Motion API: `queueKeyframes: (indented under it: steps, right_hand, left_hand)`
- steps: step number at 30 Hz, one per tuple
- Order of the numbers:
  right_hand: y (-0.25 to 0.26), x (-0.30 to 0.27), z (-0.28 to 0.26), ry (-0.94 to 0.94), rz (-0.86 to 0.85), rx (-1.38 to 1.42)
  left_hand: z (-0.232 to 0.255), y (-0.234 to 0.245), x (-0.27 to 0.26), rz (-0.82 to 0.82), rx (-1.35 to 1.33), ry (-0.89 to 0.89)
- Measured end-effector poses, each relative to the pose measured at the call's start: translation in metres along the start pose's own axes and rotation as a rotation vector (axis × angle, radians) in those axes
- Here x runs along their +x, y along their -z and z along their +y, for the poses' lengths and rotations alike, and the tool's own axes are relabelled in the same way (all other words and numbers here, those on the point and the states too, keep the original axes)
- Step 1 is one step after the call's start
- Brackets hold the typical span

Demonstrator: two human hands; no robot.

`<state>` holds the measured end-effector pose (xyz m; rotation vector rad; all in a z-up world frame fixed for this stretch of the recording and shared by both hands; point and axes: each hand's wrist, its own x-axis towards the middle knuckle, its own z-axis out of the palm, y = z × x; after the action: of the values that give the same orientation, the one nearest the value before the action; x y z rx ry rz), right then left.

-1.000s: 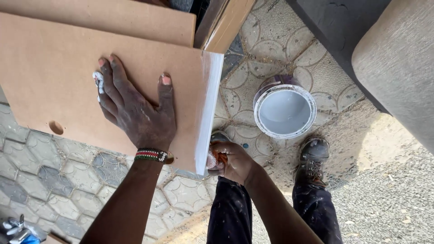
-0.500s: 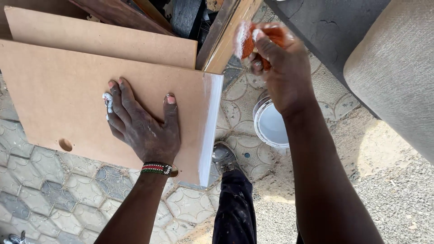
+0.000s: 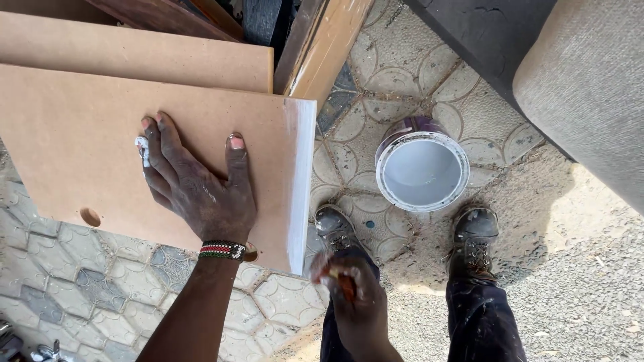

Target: Applying a white coating to the edges of wooden furniture panels using a sponge

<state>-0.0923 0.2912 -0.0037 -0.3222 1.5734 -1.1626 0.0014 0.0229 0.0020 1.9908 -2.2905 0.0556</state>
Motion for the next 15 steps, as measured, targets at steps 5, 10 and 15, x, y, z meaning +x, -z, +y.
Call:
queueKeyframes:
  steps: [5, 10, 15]
  right_hand:
    - [0.007, 0.190, -0.088, 0.734, 0.127, -0.151]
    - [0.038, 0.254, -0.193, 1.024, 0.025, -0.518]
    - [0.004, 0.101, -0.101, 0.654, -0.693, -0.746]
  left_hand:
    - [0.001, 0.001, 0.003, -0.026, 0.012, -0.011]
    - [-0.001, 0.001, 0.003, -0.035, 0.005, -0.001]
    - [0.000, 0.002, 0.002, -0.003, 0.005, -0.001]
